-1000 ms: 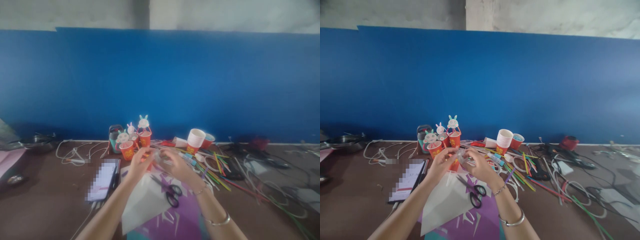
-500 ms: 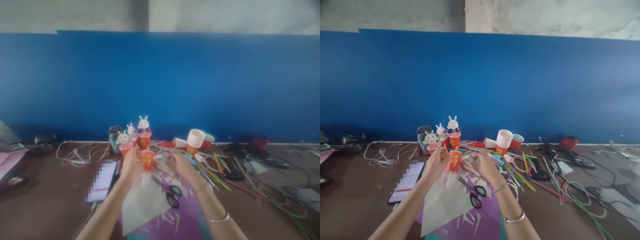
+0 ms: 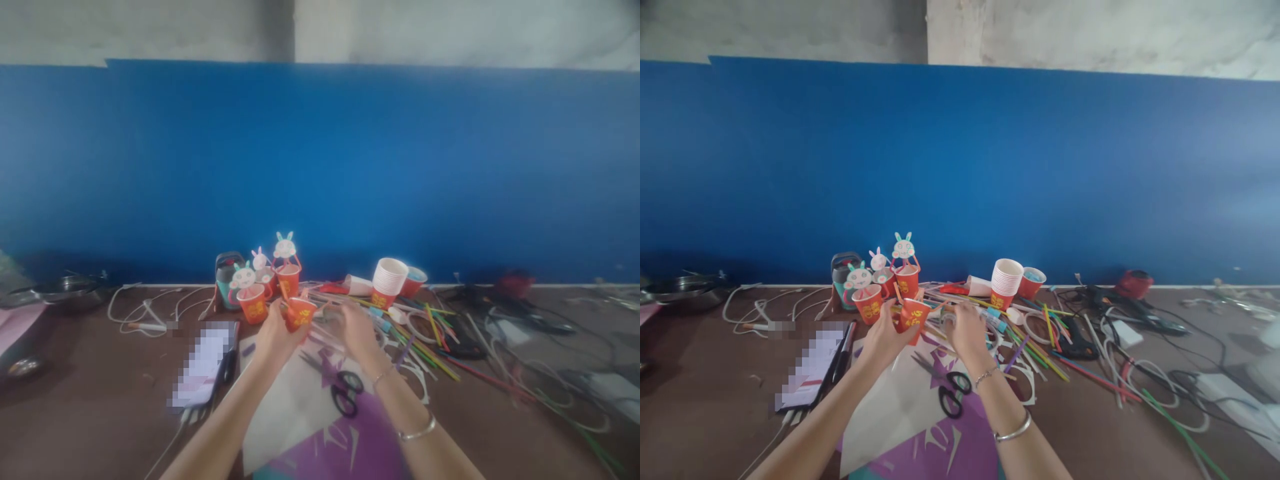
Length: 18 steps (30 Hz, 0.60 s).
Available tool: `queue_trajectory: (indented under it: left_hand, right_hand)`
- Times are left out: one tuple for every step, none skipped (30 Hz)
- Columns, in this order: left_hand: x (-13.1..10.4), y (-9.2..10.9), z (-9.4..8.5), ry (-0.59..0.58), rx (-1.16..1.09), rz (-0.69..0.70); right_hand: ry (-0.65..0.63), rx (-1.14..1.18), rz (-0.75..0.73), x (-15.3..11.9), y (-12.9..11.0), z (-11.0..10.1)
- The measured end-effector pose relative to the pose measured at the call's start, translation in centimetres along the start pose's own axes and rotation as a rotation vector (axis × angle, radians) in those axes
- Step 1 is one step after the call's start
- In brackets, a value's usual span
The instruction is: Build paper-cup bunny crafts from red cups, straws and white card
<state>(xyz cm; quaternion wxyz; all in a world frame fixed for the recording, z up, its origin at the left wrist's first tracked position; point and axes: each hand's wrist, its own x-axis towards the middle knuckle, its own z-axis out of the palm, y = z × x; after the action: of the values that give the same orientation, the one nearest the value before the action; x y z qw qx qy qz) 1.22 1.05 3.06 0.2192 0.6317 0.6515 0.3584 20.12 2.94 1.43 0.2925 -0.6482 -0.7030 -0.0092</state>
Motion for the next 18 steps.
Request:
queue_trajectory:
  left_hand:
    - [0.0,0.1,0.0,0.002,-0.047,0.050]
    - [0.0,0.3,0.0,0.001,-0.098,0.115]
    - [0.0,0.3,0.0,-0.008,-0.154,0.190]
    - [-0.1,0.3,0.0,-0.026,-0.208,0.263]
    - [-0.1,0.3,0.0,-0.049,-0.254,0.328]
    - [-0.2,0.2,0.1,-0.076,-0.286,0.380]
    - [-0.2,0.0,0.1,-0.103,-0.303,0.415]
    - [-0.2,-0.1,0.1,-0.129,-0.304,0.438]
    - [-0.3,-0.3,0.2,-0.151,-0.294,0.452]
    - [-0.3,-0.5,0.2,-0.165,-0.280,0.461]
    - [-0.3,-0.6,0.2,-0.172,-0.270,0.467]
    - [-0.3,-0.7,0.2,-0.175,-0.266,0.470]
    - [-0.4,-0.8,0.2,-0.174,-0.268,0.473]
    - [-0.4,-0.7,0.2,-0.175,-0.272,0.478]
    - [-0.5,-0.6,0.2,-0.175,-0.278,0.485]
    - [-0.5,-0.5,0.3,-0.176,-0.283,0.496]
    - [-0.6,-0.4,0.3,-0.178,-0.285,0.506]
    - [-0.7,-0.3,0.3,-0.179,-0.283,0.515]
  right_hand:
    - [0.065,0.047,0.031,0.3,0.1,-0.7]
    - [0.130,0.106,0.063,0.7,0.1,-1.5]
    - [0.182,0.171,0.083,0.9,0.2,-2.3]
    - [0.223,0.327,0.097,1.1,0.2,-3.3]
    - [0.213,0.480,0.106,1.1,0.2,-4.2]
    - [0.150,0.596,0.107,1.1,0.1,-5.0]
    - [0.064,0.688,0.100,1.1,0.0,-5.8]
    - [-0.023,0.740,0.092,1.0,-0.1,-6.3]
    - [-0.101,0.762,0.089,0.9,-0.3,-6.8]
    - [-0.155,0.766,0.092,0.8,-0.4,-7.0]
    - [-0.182,0.756,0.099,0.7,-0.5,-7.1]
    - [-0.187,0.738,0.107,0.7,-0.6,-7.1]
    - [-0.176,0.717,0.111,0.7,-0.7,-7.0]
    - [-0.155,0.695,0.108,0.7,-0.8,-6.9]
    - [-0.126,0.673,0.098,0.7,-0.8,-6.7]
    - [-0.098,0.649,0.085,0.7,-0.9,-6.5]
    - [-0.077,0.623,0.071,0.6,-1.0,-6.4]
    - [-0.062,0.601,0.058,0.6,-1.1,-6.3]
